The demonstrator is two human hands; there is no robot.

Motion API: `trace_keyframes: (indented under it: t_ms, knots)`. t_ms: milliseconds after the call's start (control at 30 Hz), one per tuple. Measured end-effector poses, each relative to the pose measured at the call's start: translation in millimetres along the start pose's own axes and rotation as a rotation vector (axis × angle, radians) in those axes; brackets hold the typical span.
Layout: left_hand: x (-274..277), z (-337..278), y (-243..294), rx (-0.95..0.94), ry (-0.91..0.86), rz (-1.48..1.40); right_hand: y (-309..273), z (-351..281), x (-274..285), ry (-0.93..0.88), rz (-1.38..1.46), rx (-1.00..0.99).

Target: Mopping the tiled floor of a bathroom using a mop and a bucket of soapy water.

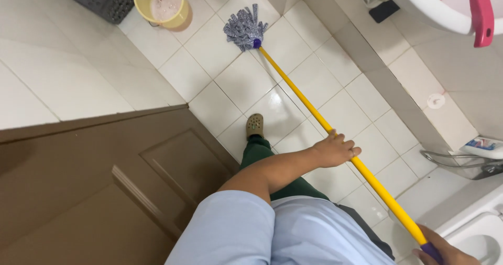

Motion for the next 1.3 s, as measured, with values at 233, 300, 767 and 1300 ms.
trace_keyframes:
  t_ms: [233,300,767,1300]
  knots:
    - [-7.7,14.1,-21.9,0.064,0.101,-0.039,-43.6,-9.7,84.9,0.036,-0.205,-0.019]
    - [12.6,2.7,-36.4,0.093,0.131,-0.02,-73.0,-0.9,120.2,0.064,-0.259,0.053]
    - [61.4,-167.3,-224.8,0.525,0.299,-0.17,-386.3,18.9,265.7,0.111,-0.473,0.382]
    - [66.5,-57.4,-164.2,0.315,0.067,-0.185,-134.2,73.1,137.6,0.215,-0.365,0.259]
Point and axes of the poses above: each hand's wrist, its own z-axis towards the middle knuckle, its own x-axis out of the back of the hand, y = z × x, the point moved 9 cm from there along z, towards the middle knuckle, and after that the axes turned 1 degree about -y, right-handed, at the moved point
